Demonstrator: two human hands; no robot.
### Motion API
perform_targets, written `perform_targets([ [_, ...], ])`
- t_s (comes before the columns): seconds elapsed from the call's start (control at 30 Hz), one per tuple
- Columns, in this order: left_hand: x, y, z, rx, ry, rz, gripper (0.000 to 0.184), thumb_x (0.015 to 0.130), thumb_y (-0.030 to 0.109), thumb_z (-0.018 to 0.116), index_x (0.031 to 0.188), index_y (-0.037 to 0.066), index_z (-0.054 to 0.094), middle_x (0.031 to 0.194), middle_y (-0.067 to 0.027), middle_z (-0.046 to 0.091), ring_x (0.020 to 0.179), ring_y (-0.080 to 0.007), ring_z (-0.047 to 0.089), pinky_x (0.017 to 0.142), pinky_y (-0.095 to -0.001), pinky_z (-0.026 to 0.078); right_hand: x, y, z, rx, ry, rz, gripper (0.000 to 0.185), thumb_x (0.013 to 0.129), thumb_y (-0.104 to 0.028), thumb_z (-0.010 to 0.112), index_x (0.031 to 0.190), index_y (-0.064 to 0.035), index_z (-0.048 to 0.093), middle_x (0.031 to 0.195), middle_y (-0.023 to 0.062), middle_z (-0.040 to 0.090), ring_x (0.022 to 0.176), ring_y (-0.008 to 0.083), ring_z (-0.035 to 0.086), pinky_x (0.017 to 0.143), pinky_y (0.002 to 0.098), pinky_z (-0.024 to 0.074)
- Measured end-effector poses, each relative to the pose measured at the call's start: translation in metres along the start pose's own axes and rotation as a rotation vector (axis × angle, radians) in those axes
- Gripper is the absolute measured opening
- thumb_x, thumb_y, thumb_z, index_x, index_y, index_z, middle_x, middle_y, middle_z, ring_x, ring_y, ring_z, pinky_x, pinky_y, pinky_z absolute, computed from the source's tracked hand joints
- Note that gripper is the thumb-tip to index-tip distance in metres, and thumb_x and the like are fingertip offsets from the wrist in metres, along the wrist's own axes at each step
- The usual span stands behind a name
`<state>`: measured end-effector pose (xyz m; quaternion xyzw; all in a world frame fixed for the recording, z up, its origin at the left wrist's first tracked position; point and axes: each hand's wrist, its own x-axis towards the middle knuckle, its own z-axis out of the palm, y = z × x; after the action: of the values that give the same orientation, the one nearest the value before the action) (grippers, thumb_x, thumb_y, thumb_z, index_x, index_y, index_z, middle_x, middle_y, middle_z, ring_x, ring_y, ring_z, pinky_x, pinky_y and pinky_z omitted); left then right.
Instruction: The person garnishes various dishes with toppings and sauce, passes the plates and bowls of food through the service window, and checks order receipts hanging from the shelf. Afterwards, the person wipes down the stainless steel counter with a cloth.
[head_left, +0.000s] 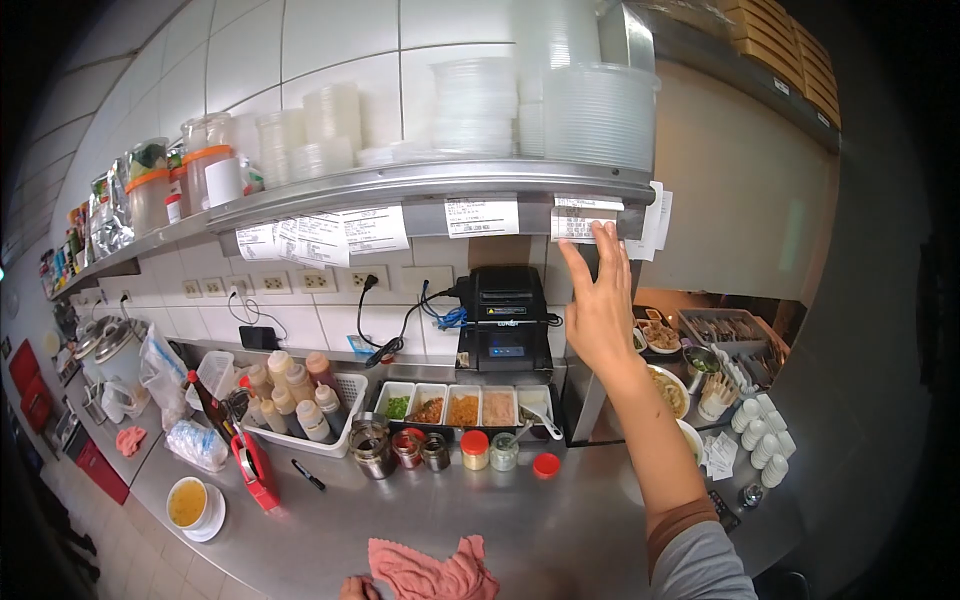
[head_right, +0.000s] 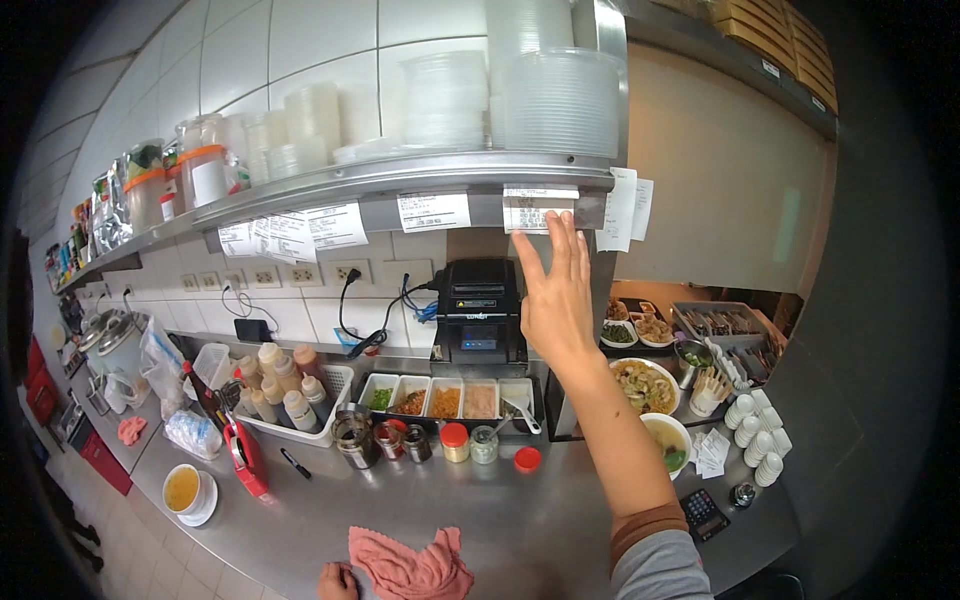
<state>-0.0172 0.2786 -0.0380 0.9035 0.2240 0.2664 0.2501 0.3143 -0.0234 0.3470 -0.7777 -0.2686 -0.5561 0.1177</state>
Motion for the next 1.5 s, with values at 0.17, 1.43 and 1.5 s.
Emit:
perform_targets([
  [0.17,-0.001,0.001,-0.001,-0.027,-0.038,-0.059,0.014,0.087,0.012,0.052,0.096,0.006,0.062,0.087,-0.0196,0.064,0.081,-0.0402,0.060,0.072,-0.0465,0.048,0.001,-0.007,-0.002,-0.076,-0.012,0.015,0.074,0.067,0.007,0.061,0.138,-0.0087,0.043,0.147,0.0224,0.028,0.142,0.0357,0.021,0.115,0.0536,0.0158],
  [1.43,0.000,-0.010,0.007,-0.040,0.013,-0.071,0.008,0.081,0.010,0.057,0.086,0.008,0.062,0.082,-0.0148,0.062,0.078,-0.0359,0.059,0.070,-0.0443,0.047,0.014,-0.027,-0.003,-0.124,0.059,0.064,0.081,0.068,0.000,0.062,0.144,-0.0148,0.036,0.125,0.0207,0.042,0.125,0.0378,0.035,0.109,0.0566,0.0163],
  [1.5,-0.002,-0.005,-0.003,-0.043,-0.021,-0.061,0.012,0.088,0.014,0.053,0.094,0.008,0.061,0.086,-0.0190,0.064,0.078,-0.0406,0.060,0.068,-0.0482,0.048,0.011,-0.027,-0.006,-0.138,0.049,0.102,0.085,0.068,0.000,0.063,0.146,-0.0114,0.033,0.118,0.0182,0.044,0.121,0.0345,0.038,0.109,0.0568,0.0156],
])
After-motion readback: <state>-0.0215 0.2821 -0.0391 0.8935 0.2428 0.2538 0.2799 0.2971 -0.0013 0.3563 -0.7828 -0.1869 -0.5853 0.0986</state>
